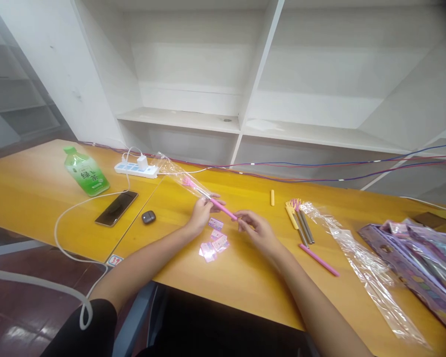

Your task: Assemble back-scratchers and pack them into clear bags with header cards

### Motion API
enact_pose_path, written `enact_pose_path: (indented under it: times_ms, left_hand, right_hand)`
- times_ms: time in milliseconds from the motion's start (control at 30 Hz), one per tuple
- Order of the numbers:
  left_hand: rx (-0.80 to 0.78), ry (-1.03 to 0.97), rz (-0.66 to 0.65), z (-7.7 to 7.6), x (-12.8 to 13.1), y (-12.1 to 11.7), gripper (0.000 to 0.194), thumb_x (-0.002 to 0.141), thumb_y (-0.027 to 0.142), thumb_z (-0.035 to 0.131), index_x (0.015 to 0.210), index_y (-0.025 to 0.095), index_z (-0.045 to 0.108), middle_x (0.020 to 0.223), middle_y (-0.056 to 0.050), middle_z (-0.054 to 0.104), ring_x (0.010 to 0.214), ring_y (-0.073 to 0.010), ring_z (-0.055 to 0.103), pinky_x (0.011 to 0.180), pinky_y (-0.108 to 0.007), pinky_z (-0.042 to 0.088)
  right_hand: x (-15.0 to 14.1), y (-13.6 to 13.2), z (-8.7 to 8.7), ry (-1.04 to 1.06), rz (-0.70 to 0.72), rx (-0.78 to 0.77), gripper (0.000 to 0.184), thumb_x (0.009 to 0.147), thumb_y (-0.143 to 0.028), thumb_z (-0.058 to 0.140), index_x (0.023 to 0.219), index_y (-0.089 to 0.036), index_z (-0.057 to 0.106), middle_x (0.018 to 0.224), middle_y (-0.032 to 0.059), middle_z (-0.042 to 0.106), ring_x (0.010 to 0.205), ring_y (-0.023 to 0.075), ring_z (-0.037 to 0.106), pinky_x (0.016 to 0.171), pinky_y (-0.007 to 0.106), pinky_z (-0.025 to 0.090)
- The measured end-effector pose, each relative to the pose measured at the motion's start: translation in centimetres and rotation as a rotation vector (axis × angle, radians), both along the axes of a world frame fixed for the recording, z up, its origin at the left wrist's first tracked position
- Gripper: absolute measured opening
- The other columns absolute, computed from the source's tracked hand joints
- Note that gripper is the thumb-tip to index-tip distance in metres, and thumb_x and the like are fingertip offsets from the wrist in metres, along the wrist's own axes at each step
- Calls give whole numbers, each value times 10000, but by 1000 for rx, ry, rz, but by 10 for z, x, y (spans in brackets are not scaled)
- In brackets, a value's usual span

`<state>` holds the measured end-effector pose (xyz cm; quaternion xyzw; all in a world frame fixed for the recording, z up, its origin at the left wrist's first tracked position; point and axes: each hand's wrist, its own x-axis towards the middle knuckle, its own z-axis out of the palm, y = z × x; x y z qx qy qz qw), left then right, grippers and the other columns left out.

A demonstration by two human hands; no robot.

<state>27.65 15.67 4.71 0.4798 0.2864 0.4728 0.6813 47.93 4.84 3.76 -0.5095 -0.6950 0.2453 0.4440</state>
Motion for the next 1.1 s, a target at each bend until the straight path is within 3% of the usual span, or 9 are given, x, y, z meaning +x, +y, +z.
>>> enact_pose_path:
  times_ms: [167,467,667,867,1100]
  left_hand:
    - [9,23,-10,-3,3,-7,174,915,220,625,1073,153,654,920,-96,798,878,-197,762,837,-321,594]
    - [-48,26,-46,-4,4,-12,180,934,203,575,1103,155,616,933,-87,794,765,-158,742,771,-286,593]
    - [-44,70,-79,-4,3,-12,171,942,221,582,1105,169,587,911,-76,782,746,-156,746,740,-271,578]
    - [87,118,-215,-13,8,-16,117,978,266,554,1072,200,529,819,-25,737,707,-159,738,747,-291,582]
    - [265,244,-188,-16,6,-21,117,958,203,541,1036,181,625,902,-21,717,805,-136,698,807,-264,555]
  right_hand:
    - [1,1,-1,1,-16,39,222,1025,-423,618,1109,-242,713,864,35,728,747,185,698,748,336,550]
    - [-7,-4,11,113,166,88,229,977,-375,709,1171,-253,713,1124,97,683,861,193,703,805,380,624]
    - [-5,-1,10,79,164,128,142,989,-367,711,1069,-253,740,1107,97,682,957,209,698,825,373,623]
    - [-6,2,2,-9,120,179,121,967,-360,744,993,-243,732,1038,78,712,900,202,707,790,364,623]
    - [-14,1,-2,-71,33,302,139,952,-320,769,1070,-252,742,944,55,728,829,198,700,752,353,604]
